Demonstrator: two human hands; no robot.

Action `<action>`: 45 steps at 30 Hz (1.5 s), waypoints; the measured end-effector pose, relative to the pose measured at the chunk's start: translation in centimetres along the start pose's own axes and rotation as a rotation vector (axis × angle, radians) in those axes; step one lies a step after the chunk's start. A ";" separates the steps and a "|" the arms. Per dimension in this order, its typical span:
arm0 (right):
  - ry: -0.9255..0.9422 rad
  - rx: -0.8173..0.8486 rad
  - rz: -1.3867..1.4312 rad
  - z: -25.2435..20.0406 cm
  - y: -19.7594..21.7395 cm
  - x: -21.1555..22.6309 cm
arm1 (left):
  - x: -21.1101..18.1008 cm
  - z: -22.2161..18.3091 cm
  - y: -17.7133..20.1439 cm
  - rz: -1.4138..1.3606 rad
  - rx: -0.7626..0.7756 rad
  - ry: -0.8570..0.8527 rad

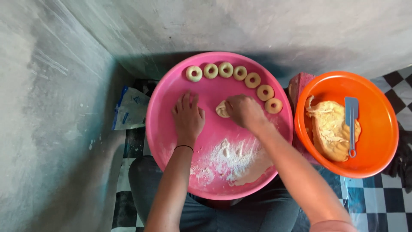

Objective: Shaping pieces of dough into donuts by rolling them into balls and poking a hole in the center before placing them on a tray.

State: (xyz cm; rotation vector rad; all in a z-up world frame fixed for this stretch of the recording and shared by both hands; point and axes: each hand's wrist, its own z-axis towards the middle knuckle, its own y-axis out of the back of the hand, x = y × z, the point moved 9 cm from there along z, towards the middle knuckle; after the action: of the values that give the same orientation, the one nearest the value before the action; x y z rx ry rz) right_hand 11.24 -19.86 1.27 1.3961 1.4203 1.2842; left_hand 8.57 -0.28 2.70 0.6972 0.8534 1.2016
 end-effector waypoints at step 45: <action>0.285 -0.522 0.249 -4.7 0.5 3.2 | -0.3 0.3 0.6 -0.102 0.134 0.018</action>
State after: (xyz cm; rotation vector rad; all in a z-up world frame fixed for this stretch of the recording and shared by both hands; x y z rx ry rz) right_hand 6.45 -17.40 3.19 1.0812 0.9905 1.9125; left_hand 8.49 -0.45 3.39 0.7434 0.9801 1.0682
